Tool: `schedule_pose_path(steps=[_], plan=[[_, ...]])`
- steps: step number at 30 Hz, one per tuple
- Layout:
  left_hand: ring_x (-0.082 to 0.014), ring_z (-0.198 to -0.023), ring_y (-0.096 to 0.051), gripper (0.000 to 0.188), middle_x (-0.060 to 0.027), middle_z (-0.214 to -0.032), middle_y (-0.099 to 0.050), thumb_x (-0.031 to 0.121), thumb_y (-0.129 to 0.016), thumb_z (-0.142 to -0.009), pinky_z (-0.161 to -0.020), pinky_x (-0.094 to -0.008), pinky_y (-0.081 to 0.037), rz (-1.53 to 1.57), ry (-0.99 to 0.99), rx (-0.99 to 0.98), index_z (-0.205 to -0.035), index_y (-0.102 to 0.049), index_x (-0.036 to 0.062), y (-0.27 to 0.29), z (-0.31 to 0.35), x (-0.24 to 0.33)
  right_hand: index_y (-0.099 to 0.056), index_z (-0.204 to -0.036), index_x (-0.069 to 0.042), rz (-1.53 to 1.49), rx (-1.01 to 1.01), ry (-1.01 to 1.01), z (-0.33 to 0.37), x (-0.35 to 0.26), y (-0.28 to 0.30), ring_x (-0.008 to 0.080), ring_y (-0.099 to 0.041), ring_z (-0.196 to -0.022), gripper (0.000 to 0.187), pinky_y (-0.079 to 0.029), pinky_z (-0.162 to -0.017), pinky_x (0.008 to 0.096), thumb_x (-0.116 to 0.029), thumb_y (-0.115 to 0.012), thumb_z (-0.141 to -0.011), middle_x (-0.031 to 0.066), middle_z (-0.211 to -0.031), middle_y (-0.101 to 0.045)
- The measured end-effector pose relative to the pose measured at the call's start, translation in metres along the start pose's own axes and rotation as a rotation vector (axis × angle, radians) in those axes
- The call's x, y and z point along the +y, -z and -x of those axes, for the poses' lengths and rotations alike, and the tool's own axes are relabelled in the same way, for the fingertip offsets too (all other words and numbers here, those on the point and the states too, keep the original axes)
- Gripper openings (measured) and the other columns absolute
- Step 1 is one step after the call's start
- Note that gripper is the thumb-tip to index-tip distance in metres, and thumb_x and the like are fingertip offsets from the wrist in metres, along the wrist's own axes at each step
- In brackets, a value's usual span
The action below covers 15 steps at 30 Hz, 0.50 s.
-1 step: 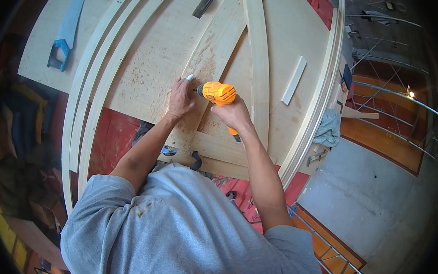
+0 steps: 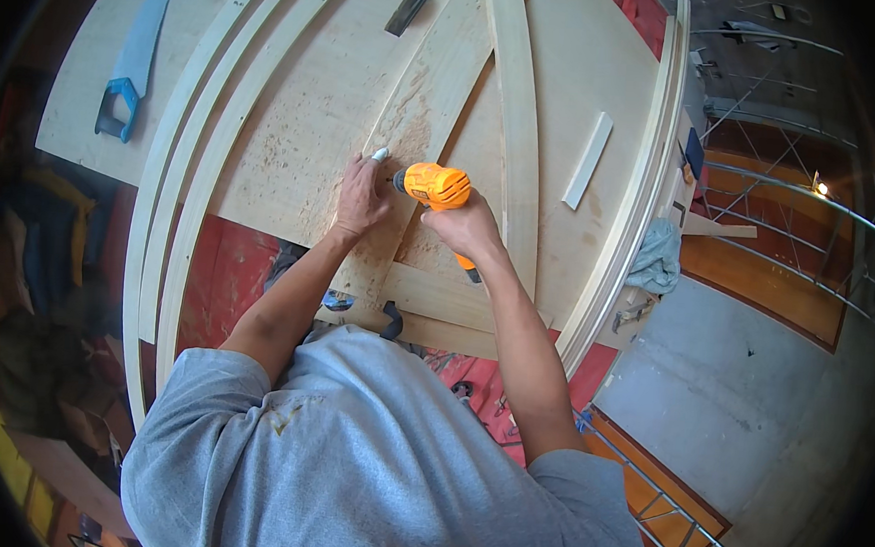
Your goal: The person assembles a wooden door frame and panel using a power drill to drive screws into wood boards laid out on a table, occasionally moving boards and checking alignment by hand.
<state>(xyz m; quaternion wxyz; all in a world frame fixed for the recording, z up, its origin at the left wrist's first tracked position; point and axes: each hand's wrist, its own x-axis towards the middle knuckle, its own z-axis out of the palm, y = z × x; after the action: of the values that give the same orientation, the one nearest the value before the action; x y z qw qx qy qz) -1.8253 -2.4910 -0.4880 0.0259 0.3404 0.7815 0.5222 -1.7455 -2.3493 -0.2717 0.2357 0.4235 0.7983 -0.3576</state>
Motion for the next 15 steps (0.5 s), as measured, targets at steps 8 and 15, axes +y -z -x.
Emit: schedule_pose_path(steps=[8,15], plan=[[-0.0347,-0.127,-0.056,0.076,-0.0178,-0.130,-0.063,-0.001,-0.065,-0.070,-0.122,-0.0529,-0.034,0.000,0.013,-0.008,-0.145,-0.050,0.0014,-0.001,0.002,0.004,-0.068,-0.123,-0.005,0.019,-0.017,-0.016,-0.004,0.008,-0.002,0.0344,-0.071,-0.108,0.048,-0.055,-0.095,0.0413,-0.024,-0.071,-0.079,0.0201,-0.116,-0.073],[-0.0356,-0.128,-0.055,0.079,-0.0184,-0.130,-0.062,0.001,-0.066,-0.070,-0.122,-0.0533,-0.033,-0.010,0.029,-0.023,-0.146,-0.048,0.0011,0.001,0.001,-0.001,-0.068,-0.117,-0.004,-0.023,-0.033,-0.026,-0.009,0.004,-0.007,0.0302,-0.073,-0.099,0.043,-0.057,-0.089,0.0410,-0.022,-0.074,-0.079,0.0163,-0.106,-0.075]])
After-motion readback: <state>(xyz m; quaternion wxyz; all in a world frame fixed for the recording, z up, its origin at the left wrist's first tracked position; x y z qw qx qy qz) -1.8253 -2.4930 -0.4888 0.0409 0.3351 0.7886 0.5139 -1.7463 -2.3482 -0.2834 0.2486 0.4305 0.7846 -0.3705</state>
